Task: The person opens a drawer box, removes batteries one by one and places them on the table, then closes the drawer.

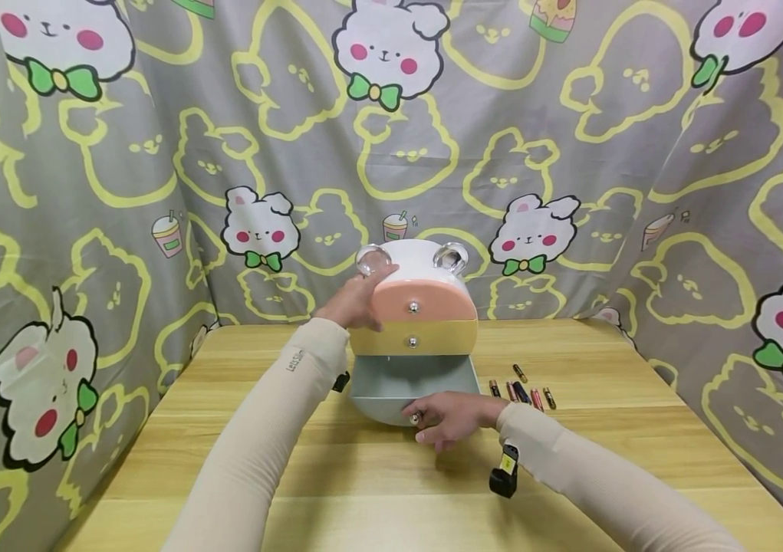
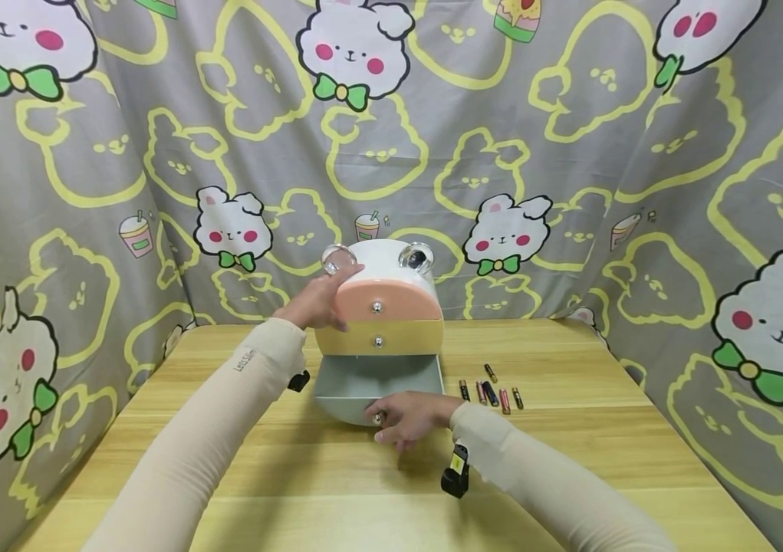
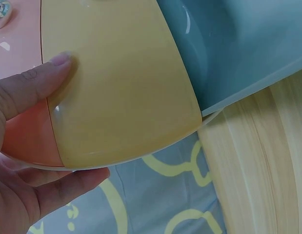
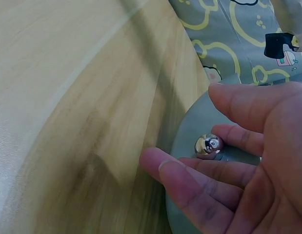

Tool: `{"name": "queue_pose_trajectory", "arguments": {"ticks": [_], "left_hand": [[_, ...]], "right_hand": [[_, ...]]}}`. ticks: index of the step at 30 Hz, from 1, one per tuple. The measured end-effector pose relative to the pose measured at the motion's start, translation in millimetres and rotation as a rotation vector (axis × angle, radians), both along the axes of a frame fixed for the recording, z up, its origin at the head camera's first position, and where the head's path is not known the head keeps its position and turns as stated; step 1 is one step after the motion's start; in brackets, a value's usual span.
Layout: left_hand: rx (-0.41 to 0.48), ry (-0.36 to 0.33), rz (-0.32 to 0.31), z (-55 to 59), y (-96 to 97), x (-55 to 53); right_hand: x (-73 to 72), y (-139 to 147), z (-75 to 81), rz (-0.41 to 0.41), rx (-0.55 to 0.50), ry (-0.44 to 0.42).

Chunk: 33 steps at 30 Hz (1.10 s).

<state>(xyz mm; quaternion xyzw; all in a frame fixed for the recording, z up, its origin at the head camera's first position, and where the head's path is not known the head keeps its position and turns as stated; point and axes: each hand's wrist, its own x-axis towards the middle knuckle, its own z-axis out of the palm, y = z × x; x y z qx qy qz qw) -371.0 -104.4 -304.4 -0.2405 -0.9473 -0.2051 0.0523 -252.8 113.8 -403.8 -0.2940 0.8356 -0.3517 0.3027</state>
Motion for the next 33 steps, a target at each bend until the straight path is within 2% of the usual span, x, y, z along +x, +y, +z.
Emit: {"name": "queue_pose_trajectory", "arguments": {"ticks": [9,20,29,33], "left_hand": [[0.0,-0.015,0.01,0.9,1.4,0.5],[-0.008,0.002,0.003,-1.5,0.1,-2.8],[-0.009,-0.003,0.001,-1.6,2.7,-2.4],[0.003,-0.004,-0.002,-0.6,1.2,-1.2]], "right_hand": [[-5.4,0,-1.2,-0.014,-0.005,0.003],[-17.8,0,-3.5,-0.036,-0.016,0.025],[-26.0,-3,-3.6,-0.06,-0.013,0.063],[-30.9,-6,-4.8,-0.081,-0.008,0.112]]}}
